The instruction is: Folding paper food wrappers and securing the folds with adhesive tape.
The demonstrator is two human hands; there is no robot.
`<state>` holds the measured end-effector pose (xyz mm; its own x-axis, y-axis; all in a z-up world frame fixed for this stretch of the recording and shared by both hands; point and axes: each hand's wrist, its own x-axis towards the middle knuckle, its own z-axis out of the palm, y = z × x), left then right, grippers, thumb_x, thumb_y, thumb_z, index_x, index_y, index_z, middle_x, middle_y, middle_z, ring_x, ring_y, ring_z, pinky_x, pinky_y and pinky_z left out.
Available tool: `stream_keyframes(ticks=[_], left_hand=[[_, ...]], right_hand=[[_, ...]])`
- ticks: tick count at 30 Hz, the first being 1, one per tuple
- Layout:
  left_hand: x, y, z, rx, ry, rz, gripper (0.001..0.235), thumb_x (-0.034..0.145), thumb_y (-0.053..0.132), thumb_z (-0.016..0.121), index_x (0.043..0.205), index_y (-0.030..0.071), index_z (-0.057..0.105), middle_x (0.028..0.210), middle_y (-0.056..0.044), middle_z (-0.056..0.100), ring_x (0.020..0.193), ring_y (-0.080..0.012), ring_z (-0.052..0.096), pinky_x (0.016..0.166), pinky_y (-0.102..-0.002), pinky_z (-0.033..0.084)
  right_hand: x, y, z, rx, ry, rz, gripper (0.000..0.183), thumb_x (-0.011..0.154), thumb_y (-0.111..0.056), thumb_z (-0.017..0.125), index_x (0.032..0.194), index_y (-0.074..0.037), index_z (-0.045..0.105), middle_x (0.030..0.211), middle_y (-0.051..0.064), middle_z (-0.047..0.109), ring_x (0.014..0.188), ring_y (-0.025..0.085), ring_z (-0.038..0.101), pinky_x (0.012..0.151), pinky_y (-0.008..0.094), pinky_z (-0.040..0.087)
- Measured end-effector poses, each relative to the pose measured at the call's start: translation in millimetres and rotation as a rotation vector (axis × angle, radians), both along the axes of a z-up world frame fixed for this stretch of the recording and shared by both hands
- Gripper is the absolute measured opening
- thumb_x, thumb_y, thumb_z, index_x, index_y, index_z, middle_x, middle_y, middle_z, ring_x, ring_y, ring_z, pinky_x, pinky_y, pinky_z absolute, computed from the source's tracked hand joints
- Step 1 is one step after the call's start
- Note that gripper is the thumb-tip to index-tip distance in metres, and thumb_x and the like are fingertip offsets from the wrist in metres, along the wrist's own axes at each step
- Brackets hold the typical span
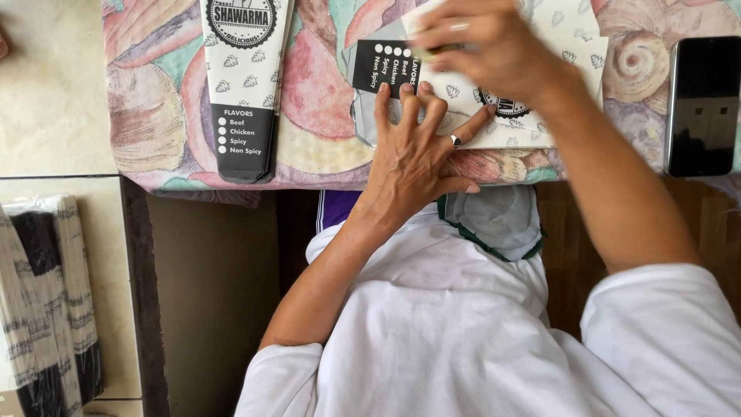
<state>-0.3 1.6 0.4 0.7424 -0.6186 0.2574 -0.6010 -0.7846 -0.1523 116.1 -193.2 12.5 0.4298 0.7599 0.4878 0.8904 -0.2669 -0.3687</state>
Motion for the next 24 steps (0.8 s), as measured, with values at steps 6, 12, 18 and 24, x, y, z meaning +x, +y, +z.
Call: stream_keyframes(ticks=[6,12,18,24], left_hand=[[0,-4,3,-0.101,-0.002,-0.011,0.089,0.086,0.099,0.021,0.157,0.046,0.035,0.132,-0.018,0.054,0.121,-0.0438,0.051,0.108,-0.069,0.037],[17,-10,6,-0.037,-0.006,-0.016,0.046,0.106,0.039,0.058,0.151,0.045,0.049,0.112,-0.013,0.056,0.104,-0.0360,0.060,0.105,-0.065,0.042],[51,-7,13,0.332,-0.110,-0.268,0.060,0.104,0.025,0.052,0.160,0.039,0.035,0.077,0.002,0.053,0.071,-0.0127,0.049,0.064,-0.033,0.048],[66,-7,3,0.292,-0.224,-0.431,0.058,0.105,0.006,0.045,0.159,0.028,0.043,0.056,0.014,0.024,0.044,-0.0064,0.020,0.042,-0.026,0.020]], right_hand=[[-76,-150,-14,0.044,-0.032,-0.530,0.018,0.107,0.024,0.092,0.121,0.023,0.081,0.131,0.036,0.076,0.121,0.046,0.072,0.107,0.050,0.056],[-99,-139,-22,0.111,-0.099,-0.753,0.035,0.091,0.031,0.079,0.124,0.023,0.075,0.126,0.036,0.070,0.119,0.048,0.067,0.102,0.053,0.056],[-96,-142,-21,0.129,-0.085,-0.712,0.032,0.094,0.026,0.080,0.127,0.026,0.077,0.124,0.038,0.072,0.119,0.047,0.068,0.105,0.051,0.055],[-99,-142,-25,0.099,-0.107,-0.780,0.040,0.090,0.030,0.086,0.129,0.023,0.078,0.126,0.037,0.073,0.119,0.046,0.068,0.104,0.050,0.056]])
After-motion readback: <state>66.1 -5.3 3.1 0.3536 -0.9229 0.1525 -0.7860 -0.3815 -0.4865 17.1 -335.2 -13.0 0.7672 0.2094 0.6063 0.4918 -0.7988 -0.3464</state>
